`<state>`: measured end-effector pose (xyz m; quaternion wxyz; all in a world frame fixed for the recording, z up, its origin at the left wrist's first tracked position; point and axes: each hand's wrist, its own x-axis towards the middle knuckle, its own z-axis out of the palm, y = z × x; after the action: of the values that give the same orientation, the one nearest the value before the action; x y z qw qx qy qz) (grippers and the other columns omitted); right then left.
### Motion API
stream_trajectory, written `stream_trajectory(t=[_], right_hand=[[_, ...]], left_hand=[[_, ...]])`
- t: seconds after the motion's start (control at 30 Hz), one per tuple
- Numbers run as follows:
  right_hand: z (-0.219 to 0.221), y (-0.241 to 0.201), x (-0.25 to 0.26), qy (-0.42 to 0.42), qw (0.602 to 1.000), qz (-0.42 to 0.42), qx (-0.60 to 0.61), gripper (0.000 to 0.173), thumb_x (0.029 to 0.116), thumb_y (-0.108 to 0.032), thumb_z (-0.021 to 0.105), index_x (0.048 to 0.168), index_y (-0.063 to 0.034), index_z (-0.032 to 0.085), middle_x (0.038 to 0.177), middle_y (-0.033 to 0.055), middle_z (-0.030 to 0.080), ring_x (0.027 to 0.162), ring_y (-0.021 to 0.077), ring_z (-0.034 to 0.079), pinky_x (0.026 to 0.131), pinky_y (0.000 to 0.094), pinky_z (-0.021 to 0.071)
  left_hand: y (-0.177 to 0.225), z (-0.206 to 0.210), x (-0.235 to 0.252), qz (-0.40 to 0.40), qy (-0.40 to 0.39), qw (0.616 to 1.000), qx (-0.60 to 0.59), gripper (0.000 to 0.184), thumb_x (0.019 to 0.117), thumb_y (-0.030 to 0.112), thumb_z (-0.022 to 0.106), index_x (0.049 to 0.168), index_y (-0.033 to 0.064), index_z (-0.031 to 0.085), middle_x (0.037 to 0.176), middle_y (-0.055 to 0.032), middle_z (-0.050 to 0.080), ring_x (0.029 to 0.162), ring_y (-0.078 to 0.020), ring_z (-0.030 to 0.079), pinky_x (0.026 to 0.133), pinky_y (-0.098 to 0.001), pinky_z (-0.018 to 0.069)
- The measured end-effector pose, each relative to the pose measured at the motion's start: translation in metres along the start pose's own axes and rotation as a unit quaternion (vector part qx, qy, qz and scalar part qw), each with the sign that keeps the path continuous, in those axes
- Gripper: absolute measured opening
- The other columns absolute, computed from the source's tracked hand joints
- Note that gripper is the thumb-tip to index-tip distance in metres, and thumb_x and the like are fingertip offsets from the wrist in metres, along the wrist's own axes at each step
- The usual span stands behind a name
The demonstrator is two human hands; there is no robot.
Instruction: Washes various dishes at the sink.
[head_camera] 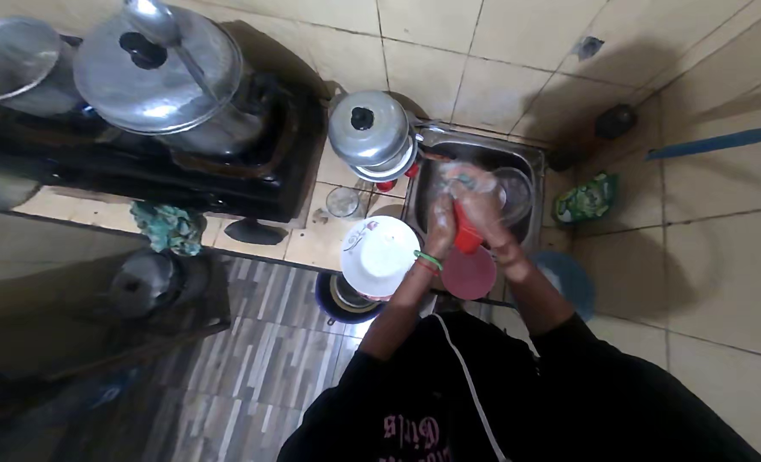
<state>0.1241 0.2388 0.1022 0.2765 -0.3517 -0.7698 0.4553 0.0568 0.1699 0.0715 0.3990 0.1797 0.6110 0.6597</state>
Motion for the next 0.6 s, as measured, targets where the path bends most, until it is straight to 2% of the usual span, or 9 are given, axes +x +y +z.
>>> stream_trajectory(t=[0.1,0.17,0.23,0.3,0.37,0.43,0.47,0.53,0.6], right_hand=[[0.019,-0.004,-0.023,-0.004,0.974,-0.170,-0.150,0.024,0.0948,-0.007,0.063,0.116,0.0002,0.073,0.123,0.0196,0.069,0.120,0.0357,0.064,0.102,0.0523,0.0513],[0.027,0.025,-0.034,0.034,0.938,-0.301,-0.168,0.021,0.0918,-0.011,0.063,0.106,-0.0032,0.077,0.119,0.0156,0.073,0.122,0.0372,0.064,0.108,0.0552,0.0467],[0.018,0.051,-0.041,0.055,0.927,-0.351,-0.121,0.023,0.0936,-0.015,0.064,0.108,-0.0031,0.077,0.123,0.0174,0.072,0.127,0.0390,0.061,0.113,0.0606,0.0389],[0.000,0.061,-0.044,0.089,0.957,-0.271,-0.055,0.027,0.0973,-0.015,0.059,0.113,0.0033,0.072,0.130,0.0221,0.067,0.131,0.0341,0.059,0.114,0.0497,0.0438],[-0.022,0.061,-0.038,0.085,0.989,-0.117,0.030,0.033,0.1014,-0.011,0.051,0.127,0.0043,0.064,0.141,0.0178,0.061,0.132,0.0241,0.058,0.111,0.0392,0.0476],[-0.036,0.063,-0.012,0.070,0.993,-0.014,0.093,0.029,0.0998,-0.009,0.052,0.121,0.0032,0.068,0.129,0.0152,0.066,0.122,0.0191,0.061,0.106,0.0367,0.0491],[-0.039,0.061,-0.002,0.049,0.993,0.018,0.102,0.025,0.0977,-0.008,0.056,0.115,0.0010,0.071,0.120,0.0121,0.069,0.114,0.0154,0.063,0.102,0.0346,0.0512],[-0.042,0.049,0.006,-0.003,0.999,0.000,0.051,0.019,0.0950,-0.010,0.064,0.109,-0.0012,0.072,0.111,0.0099,0.071,0.105,0.0128,0.066,0.096,0.0331,0.0537],[-0.042,0.048,0.007,-0.011,0.999,0.003,0.037,0.019,0.0944,-0.012,0.067,0.109,-0.0008,0.073,0.110,0.0103,0.072,0.102,0.0127,0.067,0.094,0.0333,0.0552]], left_hand=[[0.008,-0.003,-0.001,-0.083,0.037,0.979,-0.183,0.034,0.1122,0.025,0.026,0.122,0.0088,0.054,0.094,0.0013,0.064,0.083,-0.0039,0.063,0.075,-0.0242,0.0555],[0.014,-0.014,0.008,-0.151,0.078,0.951,-0.257,0.034,0.1131,0.030,0.026,0.112,0.0107,0.053,0.085,0.0006,0.062,0.075,-0.0069,0.062,0.068,-0.0262,0.0550],[0.014,-0.023,0.015,-0.171,0.099,0.942,-0.270,0.031,0.1125,0.027,0.029,0.117,0.0075,0.053,0.090,-0.0039,0.061,0.078,-0.0115,0.063,0.070,-0.0297,0.0560],[0.010,-0.031,0.014,-0.173,0.073,0.945,-0.269,0.029,0.1126,0.027,0.031,0.120,0.0083,0.053,0.096,-0.0045,0.064,0.086,-0.0124,0.065,0.076,-0.0302,0.0575],[0.004,-0.030,0.010,-0.171,0.028,0.955,-0.243,0.029,0.1122,0.027,0.035,0.118,0.0091,0.057,0.095,-0.0032,0.068,0.086,-0.0112,0.068,0.076,-0.0293,0.0597],[0.002,-0.022,0.005,-0.174,-0.031,0.966,-0.189,0.032,0.1120,0.030,0.036,0.120,0.0096,0.059,0.094,-0.0023,0.070,0.085,-0.0103,0.069,0.075,-0.0303,0.0600],[0.002,-0.017,0.005,-0.169,-0.061,0.971,-0.160,0.034,0.1123,0.031,0.034,0.121,0.0093,0.059,0.094,-0.0021,0.069,0.084,-0.0102,0.068,0.074,-0.0305,0.0598],[0.001,-0.009,0.005,-0.130,-0.124,0.979,-0.099,0.035,0.1125,0.027,0.033,0.120,0.0068,0.060,0.093,-0.0010,0.069,0.083,-0.0077,0.068,0.075,-0.0284,0.0597],[-0.001,-0.003,0.002,-0.048,-0.168,0.985,-0.004,0.035,0.1117,0.021,0.035,0.121,0.0003,0.061,0.101,-0.0032,0.067,0.092,-0.0050,0.064,0.085,-0.0257,0.0556]])
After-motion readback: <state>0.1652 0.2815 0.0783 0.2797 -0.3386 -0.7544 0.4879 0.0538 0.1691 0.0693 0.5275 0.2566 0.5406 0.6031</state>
